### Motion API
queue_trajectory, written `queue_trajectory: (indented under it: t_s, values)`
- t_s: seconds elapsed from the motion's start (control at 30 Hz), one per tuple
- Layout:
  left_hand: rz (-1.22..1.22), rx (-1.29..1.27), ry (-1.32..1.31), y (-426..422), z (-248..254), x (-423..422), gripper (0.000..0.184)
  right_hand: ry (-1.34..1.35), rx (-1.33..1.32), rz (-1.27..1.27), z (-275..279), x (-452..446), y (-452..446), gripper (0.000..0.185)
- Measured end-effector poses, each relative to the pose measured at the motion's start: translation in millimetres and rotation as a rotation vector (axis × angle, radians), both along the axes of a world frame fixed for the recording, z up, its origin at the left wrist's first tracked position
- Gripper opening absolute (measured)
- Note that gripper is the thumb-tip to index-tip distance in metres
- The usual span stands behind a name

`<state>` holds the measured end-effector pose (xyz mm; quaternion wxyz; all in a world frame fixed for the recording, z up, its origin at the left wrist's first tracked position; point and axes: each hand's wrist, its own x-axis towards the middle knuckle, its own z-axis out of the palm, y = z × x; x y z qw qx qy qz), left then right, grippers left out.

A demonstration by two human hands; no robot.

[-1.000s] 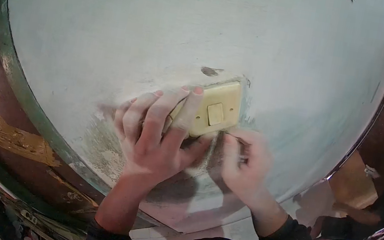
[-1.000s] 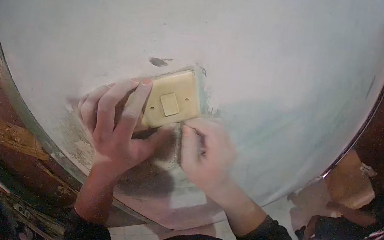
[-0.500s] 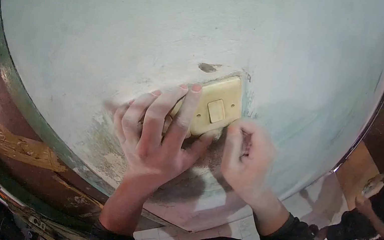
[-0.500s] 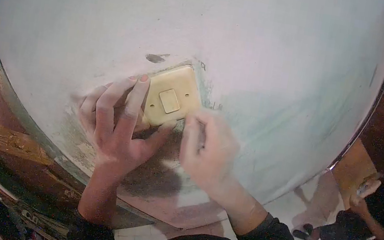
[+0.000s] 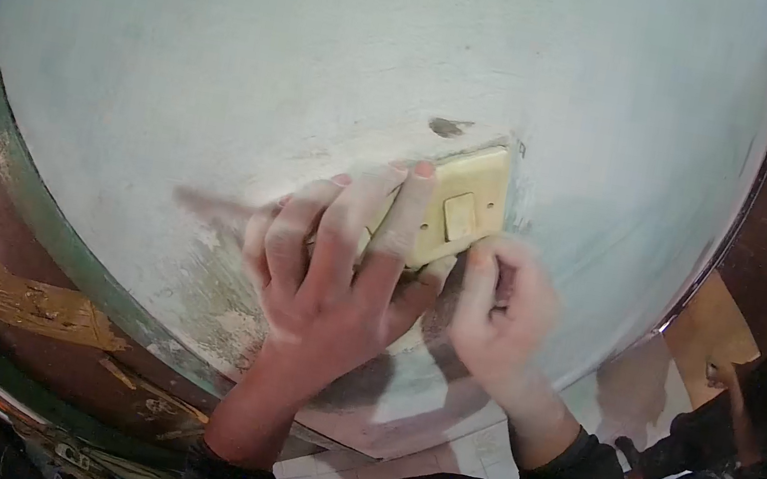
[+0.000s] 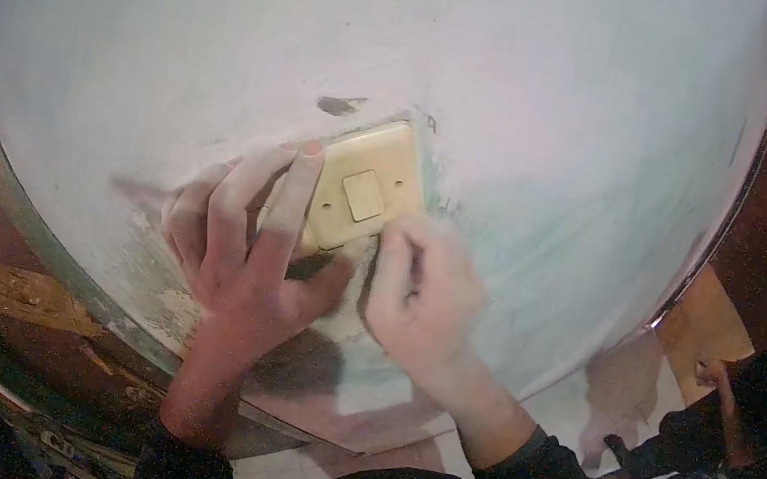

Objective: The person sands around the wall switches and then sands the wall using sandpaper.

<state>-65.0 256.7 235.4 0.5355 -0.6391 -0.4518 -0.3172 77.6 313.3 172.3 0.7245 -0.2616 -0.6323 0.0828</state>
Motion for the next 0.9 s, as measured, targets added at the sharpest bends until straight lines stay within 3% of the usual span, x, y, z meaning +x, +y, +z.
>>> queue_trajectory:
  t_s: [0.07, 0.57, 0.63, 0.83, 0.9]
  values:
    - [0.004, -0.013, -0.005, 0.2, -0.5, -1.3, 0.059, 0.05, -0.035, -0.099, 6.4, 5.8, 6.2, 0.007]
    - [-0.189, 0.101, -0.076, 13.0, 1.2, 1.1, 0.062, 0.093, -0.025, -0.189, 12.3, -0.9, 1.8, 0.006]
    - [-0.18, 0.086, -0.106, 11.5, 4.3, 4.3, 0.042, 0.12, -0.05, -0.171, 11.8, -3.0, -2.5, 0.006]
    - [-0.215, 0.047, -0.124, 8.9, 6.7, 4.6, 0.04, 0.156, 0.053, -0.194, 10.6, -8.9, 1.6, 0.009]
    - [-0.212, 0.068, -0.119, 10.1, 5.9, 4.7, 0.04, 0.105, -0.081, -0.187, 7.8, -7.7, -9.2, 0.007]
